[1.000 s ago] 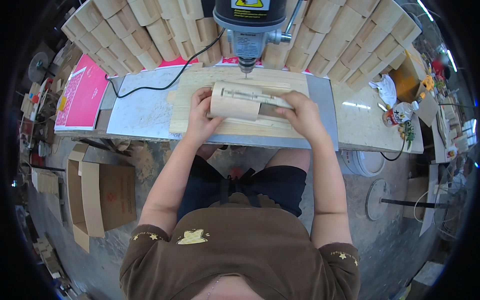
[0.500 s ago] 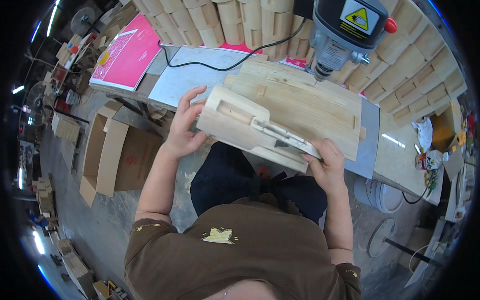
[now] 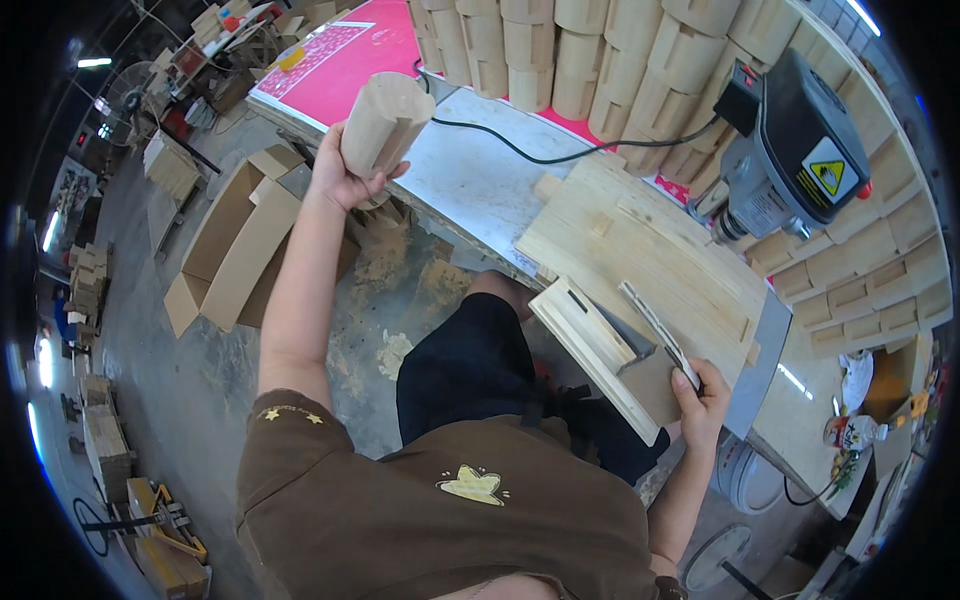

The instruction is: Drilling holes into wooden cylindrical components using a stationary drill press.

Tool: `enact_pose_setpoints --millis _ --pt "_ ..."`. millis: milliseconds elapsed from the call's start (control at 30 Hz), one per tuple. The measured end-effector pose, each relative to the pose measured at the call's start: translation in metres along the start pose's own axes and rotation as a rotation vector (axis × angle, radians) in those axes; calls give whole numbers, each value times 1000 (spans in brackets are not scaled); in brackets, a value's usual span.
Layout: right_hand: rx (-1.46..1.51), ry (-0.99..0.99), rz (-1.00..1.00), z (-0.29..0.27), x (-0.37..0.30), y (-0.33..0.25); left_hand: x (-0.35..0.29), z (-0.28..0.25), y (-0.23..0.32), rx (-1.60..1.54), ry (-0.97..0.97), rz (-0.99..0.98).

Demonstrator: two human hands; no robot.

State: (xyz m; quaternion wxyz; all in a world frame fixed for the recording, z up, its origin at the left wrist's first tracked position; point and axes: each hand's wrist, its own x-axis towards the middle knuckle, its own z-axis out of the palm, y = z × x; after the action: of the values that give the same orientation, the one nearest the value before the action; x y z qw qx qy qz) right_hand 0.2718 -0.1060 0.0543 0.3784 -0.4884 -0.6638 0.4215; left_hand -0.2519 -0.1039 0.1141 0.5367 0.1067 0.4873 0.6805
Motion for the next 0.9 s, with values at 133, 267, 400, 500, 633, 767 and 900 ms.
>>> enact_pose_setpoints --millis 133,267,400,500,633,767,900 --pt "-60 -36 -44 3 2 -10 9 -23 -20 -274 -484 -90" --pt "-126 -44 -86 5 5 -10 10 -19 -43 -497 -692 36" --pt "-212 -44 -153 7 7 -16 1 -25 -49 -605 -729 107" --pt "-259 -40 -189 6 7 -25 0 -39 -58 -588 -413 129" --pt "-245 -22 -187 4 6 -30 -7 -72 -70 -509 -166 277" --pt "-197 -20 -177 -3 6 -30 -10 -102 -75 -542 161 332" --pt "-228 -7 -164 -6 8 -39 -2 -145 -76 -721 352 407"
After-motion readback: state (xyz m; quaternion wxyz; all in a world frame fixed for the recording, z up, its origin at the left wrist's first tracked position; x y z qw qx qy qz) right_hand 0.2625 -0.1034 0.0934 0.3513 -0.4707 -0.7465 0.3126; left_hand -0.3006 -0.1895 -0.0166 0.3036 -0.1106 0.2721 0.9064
